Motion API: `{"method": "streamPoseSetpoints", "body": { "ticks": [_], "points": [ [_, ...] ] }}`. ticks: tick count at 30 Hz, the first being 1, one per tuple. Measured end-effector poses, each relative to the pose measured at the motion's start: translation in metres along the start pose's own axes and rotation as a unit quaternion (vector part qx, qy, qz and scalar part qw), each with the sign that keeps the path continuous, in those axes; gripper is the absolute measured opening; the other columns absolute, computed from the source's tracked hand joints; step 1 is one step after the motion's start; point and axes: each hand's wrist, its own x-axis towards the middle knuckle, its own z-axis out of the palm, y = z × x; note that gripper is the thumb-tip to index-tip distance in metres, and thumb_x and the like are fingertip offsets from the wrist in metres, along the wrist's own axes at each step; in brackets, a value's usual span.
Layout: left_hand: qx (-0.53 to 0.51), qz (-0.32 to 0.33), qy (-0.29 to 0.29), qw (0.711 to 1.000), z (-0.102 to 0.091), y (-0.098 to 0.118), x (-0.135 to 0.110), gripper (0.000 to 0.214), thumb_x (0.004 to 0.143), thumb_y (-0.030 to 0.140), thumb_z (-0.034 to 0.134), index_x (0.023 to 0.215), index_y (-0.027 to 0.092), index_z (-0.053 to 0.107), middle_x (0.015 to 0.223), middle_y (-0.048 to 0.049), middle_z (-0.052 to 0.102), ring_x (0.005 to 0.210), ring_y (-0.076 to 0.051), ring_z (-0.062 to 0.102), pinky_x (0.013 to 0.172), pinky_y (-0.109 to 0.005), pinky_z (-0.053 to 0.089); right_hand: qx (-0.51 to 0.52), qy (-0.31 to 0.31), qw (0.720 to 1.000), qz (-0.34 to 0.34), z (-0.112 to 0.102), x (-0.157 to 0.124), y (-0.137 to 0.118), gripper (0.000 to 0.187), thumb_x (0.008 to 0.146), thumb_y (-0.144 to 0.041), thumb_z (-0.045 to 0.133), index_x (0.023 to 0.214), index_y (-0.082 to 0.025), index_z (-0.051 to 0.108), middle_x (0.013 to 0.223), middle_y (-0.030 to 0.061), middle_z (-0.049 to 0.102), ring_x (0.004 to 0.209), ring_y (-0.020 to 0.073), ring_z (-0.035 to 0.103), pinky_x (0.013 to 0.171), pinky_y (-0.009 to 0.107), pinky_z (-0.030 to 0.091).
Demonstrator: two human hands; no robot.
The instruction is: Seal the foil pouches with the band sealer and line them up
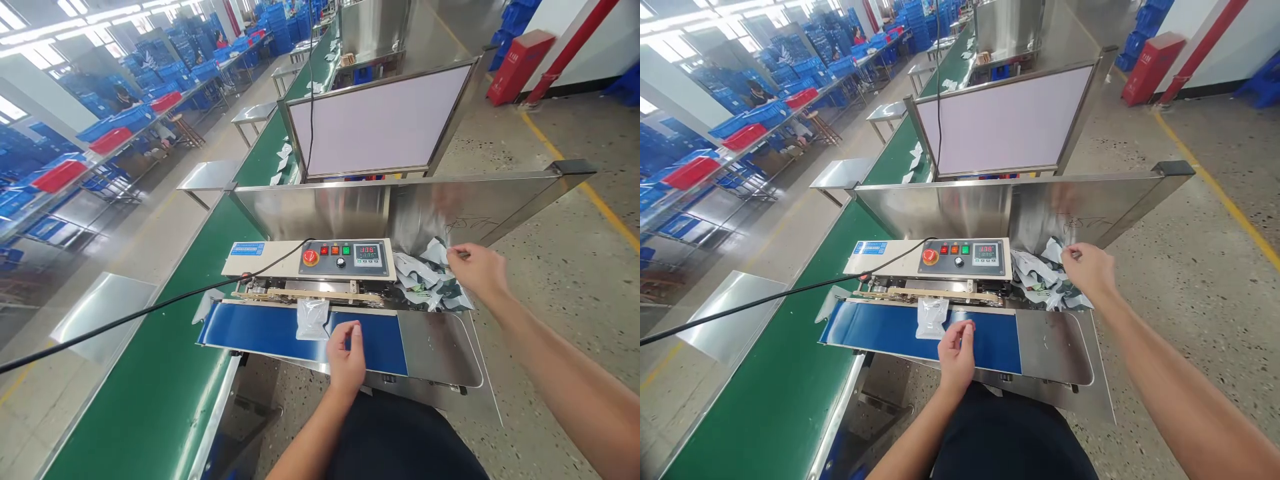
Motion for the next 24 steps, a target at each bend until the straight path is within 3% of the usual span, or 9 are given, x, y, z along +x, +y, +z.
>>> {"method": "streamPoseSetpoints", "body": {
  "ticks": [3,6,8,10,13,15,17,21,24],
  "points": [
    [0.020,0.122,-0.066,0.990,0.031,0.019,0.006,0.027,0.109,0.042,0.068,0.115,0.021,0.084,0.113,-0.0136,0.085,0.107,-0.027,0.080,0.100,-0.044,0.066,0.056,0.007,0.997,-0.048,-0.026,-0.049,0.006,0.034,0.091,-0.051,0.066,0.094,-0.022,0.083,0.082,0.0086,0.077,0.076,0.0250,0.065,0.080,0.037,0.048],
    [0.015,0.165,-0.110,0.980,0.063,0.032,0.011,0.032,0.105,0.040,0.072,0.129,0.022,0.082,0.130,-0.0157,0.082,0.126,-0.031,0.076,0.115,-0.052,0.060,0.141,-0.069,0.983,-0.095,-0.034,-0.097,0.013,0.040,0.083,-0.062,0.071,0.084,-0.024,0.082,0.076,0.0062,0.075,0.069,0.0239,0.063,0.071,0.037,0.050],
    [0.010,0.126,-0.153,0.980,0.078,0.035,0.012,0.031,0.104,0.043,0.071,0.124,0.021,0.083,0.126,-0.0151,0.084,0.121,-0.031,0.077,0.112,-0.050,0.061,0.217,-0.150,0.960,-0.094,-0.029,-0.121,0.018,0.047,0.079,-0.070,0.075,0.077,-0.024,0.080,0.073,0.0062,0.073,0.067,0.0236,0.063,0.069,0.036,0.053],
    [-0.005,0.044,-0.199,0.979,0.085,0.031,0.010,0.032,0.106,0.048,0.069,0.110,0.020,0.085,0.110,-0.0138,0.085,0.103,-0.028,0.078,0.100,-0.042,0.063,0.295,-0.201,0.932,-0.060,-0.019,-0.138,0.028,0.056,0.078,-0.079,0.079,0.075,-0.023,0.079,0.073,0.0077,0.073,0.068,0.0237,0.063,0.068,0.036,0.056],
    [-0.061,-0.084,-0.230,0.968,0.083,0.019,0.004,0.047,0.103,0.062,0.069,0.098,0.016,0.081,0.090,-0.0106,0.080,0.080,-0.022,0.069,0.077,-0.031,0.058,0.390,-0.181,0.903,0.015,-0.004,-0.155,0.050,0.073,0.080,-0.090,0.075,0.095,-0.020,0.086,0.089,0.0133,0.077,0.073,0.0256,0.067,0.064,0.036,0.058],
    [-0.090,-0.131,-0.227,0.961,0.077,0.012,0.000,0.055,0.098,0.071,0.072,0.095,0.016,0.077,0.083,-0.0073,0.074,0.072,-0.018,0.062,0.068,-0.027,0.052,0.392,-0.161,0.905,0.034,0.006,-0.166,0.066,0.078,0.078,-0.090,0.077,0.111,-0.020,0.087,0.096,0.0150,0.080,0.074,0.0261,0.068,0.061,0.036,0.058],
    [-0.097,-0.148,-0.230,0.957,0.071,0.008,-0.003,0.058,0.095,0.074,0.074,0.093,0.016,0.074,0.079,-0.0046,0.070,0.069,-0.016,0.056,0.066,-0.026,0.047,0.355,-0.161,0.920,0.027,0.017,-0.178,0.077,0.077,0.074,-0.086,0.083,0.115,-0.021,0.087,0.091,0.0126,0.080,0.073,0.0262,0.069,0.064,0.037,0.061],
    [-0.091,-0.151,-0.262,0.949,0.061,0.007,-0.008,0.056,0.096,0.072,0.075,0.093,0.016,0.074,0.077,-0.0027,0.067,0.067,-0.014,0.051,0.063,-0.025,0.042,0.325,-0.146,0.934,0.027,0.037,-0.196,0.083,0.066,0.075,-0.083,0.080,0.102,-0.022,0.086,0.079,0.0094,0.076,0.069,0.0268,0.070,0.066,0.037,0.062],
    [-0.059,-0.159,-0.232,0.958,0.061,0.001,-0.006,0.052,0.095,0.069,0.076,0.092,0.017,0.075,0.080,-0.0038,0.069,0.069,-0.016,0.054,0.065,-0.026,0.043,0.302,-0.097,0.947,0.054,0.047,-0.199,0.082,0.058,0.078,-0.079,0.078,0.089,-0.023,0.083,0.069,0.0080,0.072,0.064,0.0247,0.066,0.058,0.033,0.056]
  ]
}}
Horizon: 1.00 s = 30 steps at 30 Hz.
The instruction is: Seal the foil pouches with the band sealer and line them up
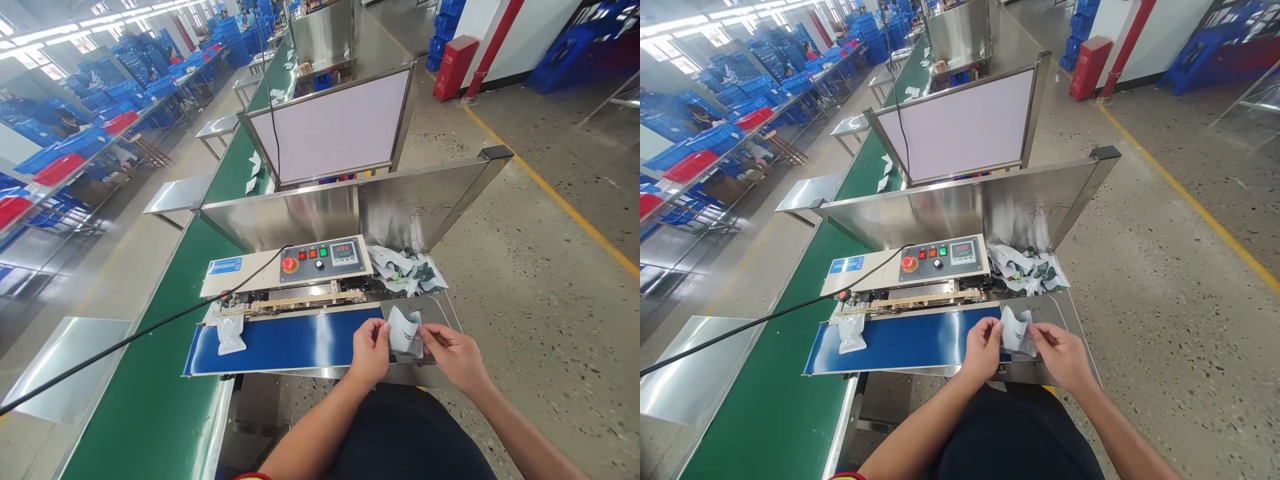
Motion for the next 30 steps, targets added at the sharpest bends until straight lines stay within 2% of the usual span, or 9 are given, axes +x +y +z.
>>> {"method": "streamPoseSetpoints", "body": {
  "ticks": [4,7,11,17,20,22,25,27,30],
  "points": [
    [-0.024,-0.089,0.099,0.991,0.004,-0.016,0.019,0.052,0.088,0.067,0.083,0.087,0.016,0.076,0.079,-0.0058,0.073,0.069,-0.017,0.058,0.067,-0.027,0.047,0.021,0.039,0.995,0.088,0.015,0.014,0.004,0.055,0.074,-0.074,0.079,0.085,-0.020,0.080,0.060,0.0053,0.065,0.051,0.0185,0.053,0.046,0.030,0.041],
    [-0.070,-0.127,0.125,0.982,0.004,-0.026,0.034,0.050,0.084,0.063,0.088,0.084,0.015,0.076,0.078,-0.0072,0.076,0.067,-0.017,0.061,0.065,-0.027,0.048,0.068,0.033,0.988,0.131,0.029,0.029,0.007,0.053,0.069,-0.070,0.081,0.084,-0.019,0.078,0.057,0.0038,0.063,0.046,0.0161,0.047,0.045,0.029,0.037],
    [-0.100,-0.136,0.138,0.976,-0.008,-0.030,0.046,0.045,0.080,0.057,0.091,0.081,0.013,0.078,0.073,-0.0058,0.074,0.062,-0.015,0.057,0.062,-0.026,0.045,0.063,0.015,0.989,0.130,0.048,0.047,0.005,0.051,0.068,-0.067,0.082,0.084,-0.019,0.077,0.057,0.0039,0.063,0.048,0.0165,0.049,0.047,0.030,0.039],
    [-0.117,-0.132,0.174,0.969,-0.046,-0.025,0.049,0.044,0.078,0.055,0.093,0.085,0.014,0.080,0.074,-0.0062,0.075,0.064,-0.017,0.063,0.066,-0.029,0.052,0.026,-0.058,0.991,0.114,0.077,0.069,-0.006,0.053,0.072,-0.069,0.082,0.086,-0.018,0.080,0.058,0.0039,0.064,0.048,0.0162,0.048,0.049,0.030,0.037],
    [-0.121,-0.111,0.205,0.965,-0.075,-0.017,0.040,0.046,0.079,0.055,0.094,0.096,0.013,0.082,0.094,-0.0130,0.083,0.083,-0.024,0.075,0.081,-0.035,0.061,-0.013,-0.073,0.993,0.088,0.071,0.092,-0.014,0.055,0.078,-0.072,0.081,0.089,-0.019,0.083,0.068,0.0082,0.072,0.054,0.0197,0.056,0.052,0.031,0.040],
    [-0.092,-0.070,0.257,0.959,-0.094,-0.012,0.026,0.049,0.081,0.055,0.094,0.108,0.014,0.083,0.111,-0.0167,0.084,0.102,-0.028,0.079,0.095,-0.038,0.062,-0.106,-0.023,0.994,0.014,0.058,0.116,-0.023,0.052,0.088,-0.069,0.073,0.100,-0.020,0.086,0.087,0.0114,0.079,0.067,0.0244,0.066,0.061,0.034,0.048],
    [-0.060,-0.017,0.313,0.948,-0.113,-0.003,0.001,0.058,0.087,0.062,0.090,0.120,0.015,0.081,0.118,-0.0184,0.082,0.108,-0.030,0.079,0.098,-0.042,0.063,-0.304,0.047,0.943,-0.129,0.040,0.154,-0.039,0.047,0.097,-0.054,0.064,0.126,-0.022,0.084,0.135,0.0161,0.077,0.101,0.0333,0.074,0.081,0.041,0.056],
    [-0.055,-0.001,0.309,0.949,-0.116,0.003,-0.014,0.061,0.089,0.067,0.086,0.121,0.016,0.081,0.115,-0.0182,0.082,0.103,-0.029,0.080,0.093,-0.042,0.065,-0.400,0.032,0.898,-0.178,0.032,0.175,-0.048,0.056,0.093,-0.046,0.069,0.143,-0.021,0.077,0.161,0.0187,0.061,0.126,0.0403,0.069,0.091,0.044,0.056],
    [-0.045,0.015,0.289,0.956,-0.109,0.008,-0.026,0.061,0.089,0.071,0.084,0.117,0.016,0.082,0.110,-0.0172,0.083,0.097,-0.028,0.080,0.088,-0.040,0.066,-0.482,0.000,0.855,-0.188,0.019,0.190,-0.051,0.075,0.084,-0.039,0.078,0.155,-0.018,0.067,0.168,0.0233,0.053,0.139,0.0479,0.059,0.101,0.050,0.054]
  ]
}}
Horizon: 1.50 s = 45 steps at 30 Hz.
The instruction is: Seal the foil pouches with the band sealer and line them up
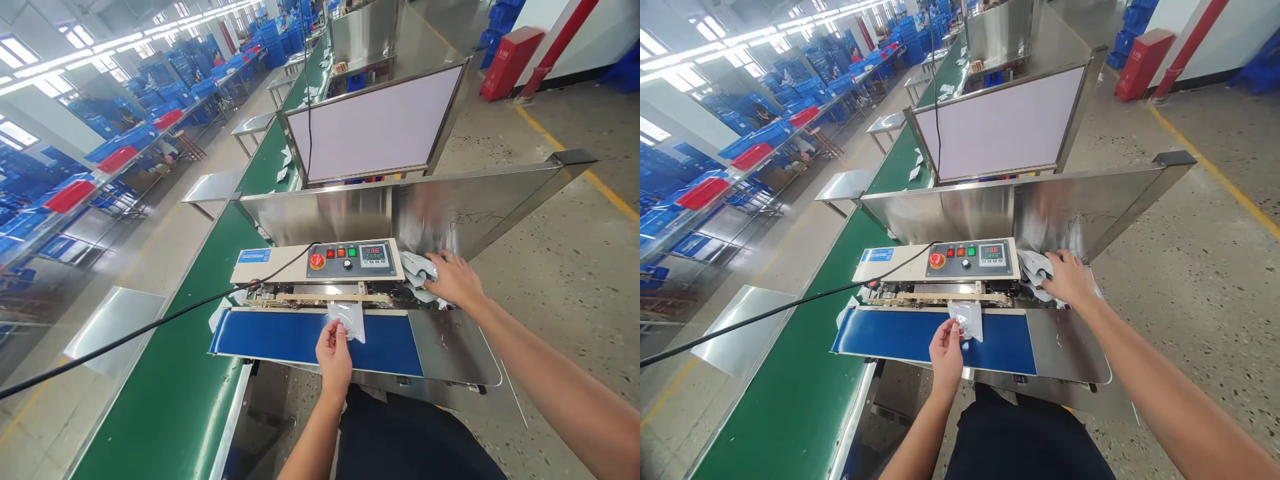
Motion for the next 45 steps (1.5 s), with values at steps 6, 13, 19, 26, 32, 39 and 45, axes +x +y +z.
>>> {"method": "streamPoseSetpoints", "body": {
  "ticks": [6,13,19,26,32,39,45],
  "points": [
    [0.003,-0.004,-0.008,1.000,0.017,-0.003,-0.006,0.061,0.087,0.074,0.082,0.107,0.016,0.083,0.098,-0.0149,0.082,0.086,-0.026,0.078,0.076,-0.036,0.065,-0.008,-0.036,0.999,0.011,-0.006,-0.004,0.021,0.015,0.088,-0.032,0.070,0.095,-0.021,0.079,0.114,0.0170,0.079,0.106,0.0365,0.071,0.086,0.041,0.048],
    [0.051,0.090,-0.136,0.985,0.048,0.018,-0.013,0.043,0.100,0.059,0.075,0.107,0.018,0.085,0.100,-0.0144,0.083,0.091,-0.027,0.078,0.087,-0.040,0.066,0.028,-0.022,0.999,0.014,-0.082,-0.004,0.007,0.023,0.089,-0.036,0.062,0.070,-0.026,0.053,0.077,0.0052,0.068,0.070,0.0224,0.057,0.064,0.034,0.034],
    [0.074,0.248,-0.276,0.926,0.102,0.040,-0.028,0.032,0.102,0.041,0.075,0.126,0.023,0.085,0.130,-0.0169,0.082,0.130,-0.036,0.073,0.121,-0.055,0.054,0.198,-0.179,0.957,-0.109,-0.121,-0.067,-0.017,0.034,0.080,-0.041,0.070,0.062,-0.025,0.046,0.062,-0.0012,0.049,0.063,0.0172,0.044,0.061,0.032,0.032],
    [0.054,0.086,-0.271,0.957,0.112,0.005,-0.037,0.047,0.104,0.059,0.069,0.101,0.016,0.086,0.095,-0.0129,0.083,0.086,-0.025,0.073,0.082,-0.034,0.059,0.543,-0.090,0.832,0.067,-0.052,-0.142,-0.021,0.072,0.084,-0.091,0.068,0.101,-0.023,0.085,0.095,0.0135,0.080,0.090,0.0346,0.075,0.078,0.041,0.063],
    [0.021,0.010,-0.260,0.965,0.112,-0.015,-0.037,0.066,0.104,0.072,0.063,0.098,0.011,0.085,0.087,-0.0111,0.081,0.077,-0.021,0.067,0.072,-0.031,0.055,0.524,-0.022,0.847,0.086,-0.002,-0.177,-0.031,0.066,0.088,-0.086,0.074,0.092,-0.021,0.087,0.089,0.0112,0.082,0.086,0.0327,0.078,0.077,0.036,0.066],
    [0.016,-0.025,-0.261,0.965,0.124,-0.017,-0.027,0.064,0.100,0.071,0.068,0.091,0.010,0.086,0.076,-0.0071,0.075,0.067,-0.017,0.058,0.066,-0.027,0.050,0.499,0.048,0.863,0.055,0.005,-0.179,-0.040,0.061,0.096,-0.079,0.068,0.092,-0.021,0.086,0.102,0.0137,0.084,0.094,0.0329,0.080,0.089,0.039,0.066],
    [0.005,-0.071,-0.245,0.967,0.125,-0.033,-0.023,0.064,0.092,0.073,0.074,0.079,0.011,0.083,0.071,-0.0049,0.069,0.066,-0.015,0.052,0.063,-0.026,0.044,0.401,0.069,0.897,0.171,0.010,-0.173,-0.027,0.053,0.089,-0.071,0.065,0.085,-0.022,0.083,0.078,0.0104,0.080,0.073,0.0288,0.075,0.071,0.035,0.059]
  ]
}}
